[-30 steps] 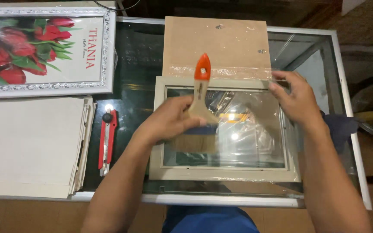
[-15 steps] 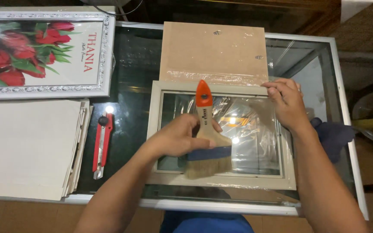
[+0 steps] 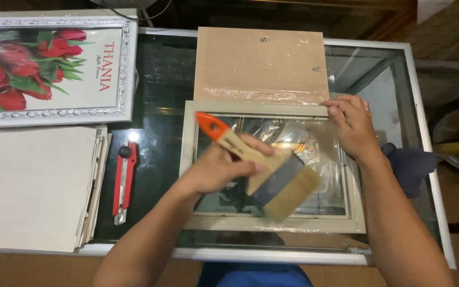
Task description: Removing the backing from a picture frame and cleaning the glass with a brush.
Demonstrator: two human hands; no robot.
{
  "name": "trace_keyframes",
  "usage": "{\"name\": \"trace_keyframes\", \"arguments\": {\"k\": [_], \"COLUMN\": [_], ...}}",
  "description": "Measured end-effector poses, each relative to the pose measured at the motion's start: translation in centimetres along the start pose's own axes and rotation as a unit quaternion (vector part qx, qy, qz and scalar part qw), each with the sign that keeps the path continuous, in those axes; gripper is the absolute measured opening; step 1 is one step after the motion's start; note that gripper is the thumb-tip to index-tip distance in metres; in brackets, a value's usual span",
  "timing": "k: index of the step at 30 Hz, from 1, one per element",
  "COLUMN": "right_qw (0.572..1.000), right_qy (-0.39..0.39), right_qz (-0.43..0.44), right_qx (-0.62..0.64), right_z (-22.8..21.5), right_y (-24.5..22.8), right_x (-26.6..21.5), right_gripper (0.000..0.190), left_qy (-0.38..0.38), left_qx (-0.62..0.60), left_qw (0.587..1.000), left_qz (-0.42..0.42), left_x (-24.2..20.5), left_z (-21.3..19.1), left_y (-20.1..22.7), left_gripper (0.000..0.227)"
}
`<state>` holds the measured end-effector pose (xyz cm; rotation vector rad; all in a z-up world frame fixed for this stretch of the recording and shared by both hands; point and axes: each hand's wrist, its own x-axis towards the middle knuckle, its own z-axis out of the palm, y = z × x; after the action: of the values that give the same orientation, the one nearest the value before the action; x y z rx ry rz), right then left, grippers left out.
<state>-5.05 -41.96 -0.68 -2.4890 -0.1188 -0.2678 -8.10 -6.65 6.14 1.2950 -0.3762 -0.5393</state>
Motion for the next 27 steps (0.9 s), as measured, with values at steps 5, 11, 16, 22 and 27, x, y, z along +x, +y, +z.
{"name": "trace_keyframes", "arguments": {"k": [5, 11, 16, 22, 27], "right_qw": [1.0, 1.0, 1.0, 0.999, 0.999], "right_qy": [-0.001, 0.015, 0.017, 0.021, 0.034], "right_qz": [-0.01, -0.013, 0.0, 0.004, 0.004], "right_qx": [0.004, 0.013, 0.016, 0.033, 0.031], "right_z": [0.0, 0.0, -0.2, -0.1, 0.1], "right_y": [-0.2, -0.6, -0.8, -0.7, -0.1], "right_x": [0.0, 0.0, -0.1, 0.1, 0.0], "right_gripper": [0.031, 0.032, 0.036, 0.045, 0.044], "left_qy": [0.099, 0.339, 0.277, 0.137, 0.112], "left_qx": [0.098, 0.332, 0.142, -0.031, 0.047], "left_qw": [0.985, 0.849, 0.95, 0.985, 0.987], "left_qz": [0.097, 0.234, 0.02, -0.097, -0.107], "left_x": [1.0, 0.7, 1.1, 4.1, 4.4], "left_z": [-1.2, -5.7, -1.8, 5.1, 5.5], "left_y": [-2.2, 1.5, 0.8, -1.7, -2.4], "left_gripper": [0.032, 0.021, 0.035, 0.042, 0.039]}}
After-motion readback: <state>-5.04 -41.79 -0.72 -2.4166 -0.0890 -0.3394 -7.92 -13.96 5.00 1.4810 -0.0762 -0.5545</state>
